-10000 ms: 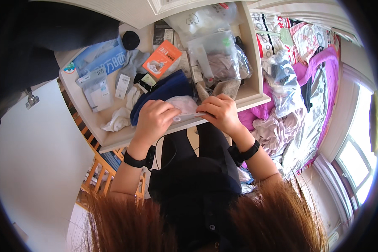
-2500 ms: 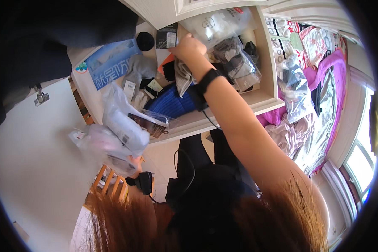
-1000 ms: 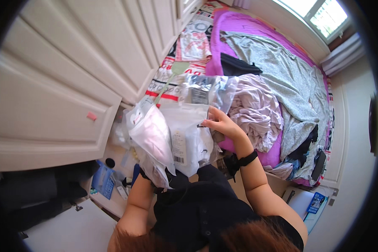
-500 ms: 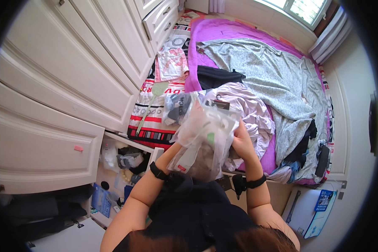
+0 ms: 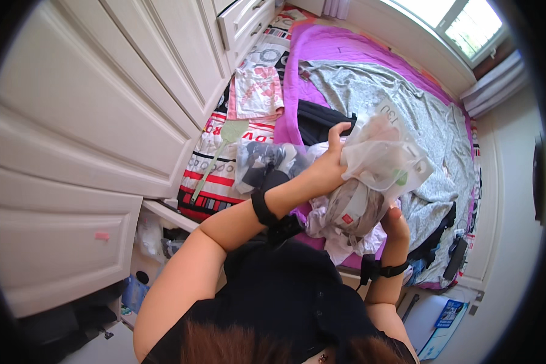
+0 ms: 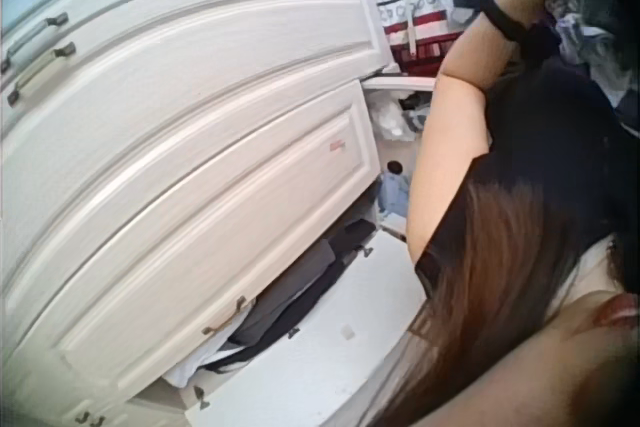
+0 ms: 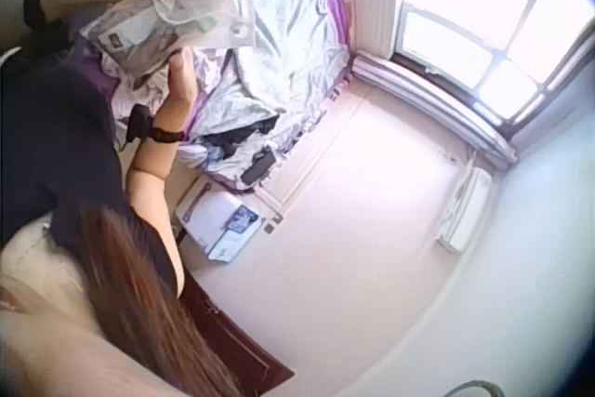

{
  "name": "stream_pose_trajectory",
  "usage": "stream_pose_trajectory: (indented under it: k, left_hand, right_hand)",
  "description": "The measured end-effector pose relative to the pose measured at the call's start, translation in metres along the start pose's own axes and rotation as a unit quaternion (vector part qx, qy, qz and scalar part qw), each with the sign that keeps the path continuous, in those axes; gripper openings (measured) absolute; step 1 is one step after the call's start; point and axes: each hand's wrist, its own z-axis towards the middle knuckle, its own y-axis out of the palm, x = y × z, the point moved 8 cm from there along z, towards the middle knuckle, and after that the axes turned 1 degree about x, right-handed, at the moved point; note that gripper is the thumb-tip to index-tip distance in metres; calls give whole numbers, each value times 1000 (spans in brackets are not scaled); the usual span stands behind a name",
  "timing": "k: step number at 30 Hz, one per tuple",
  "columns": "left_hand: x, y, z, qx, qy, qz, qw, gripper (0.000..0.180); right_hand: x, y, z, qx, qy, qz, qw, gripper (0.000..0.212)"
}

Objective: Cleaning the surfaces of a wardrobe and organizing items inside drawers and shelves.

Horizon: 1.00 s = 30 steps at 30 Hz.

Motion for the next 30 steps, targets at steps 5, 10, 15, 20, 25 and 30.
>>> stream_pose_trajectory:
  k: [5,10,15,20,25,30]
  left_hand:
    - [-5,-127,65,64,13,62,996,97]
    - [48,-278,99,96,-57,198,974,69]
    - [126,-408,77,222,-155,265,925,39]
    - [170,-416,86,221,-170,273,921,46]
    - [157,-412,141,83,-255,485,832,42]
    - [141,-377,203,47,-178,412,892,55]
  right_hand:
    - [-26,34,170,69,138,-135,979,69]
    - [-41,101,345,-76,159,-42,983,57]
    - [-76,203,461,-165,80,-44,982,61]
    - [-104,220,480,-176,-18,47,983,80]
    - [-115,157,492,-33,-64,44,996,95]
    - [-138,105,488,-11,-59,59,996,87]
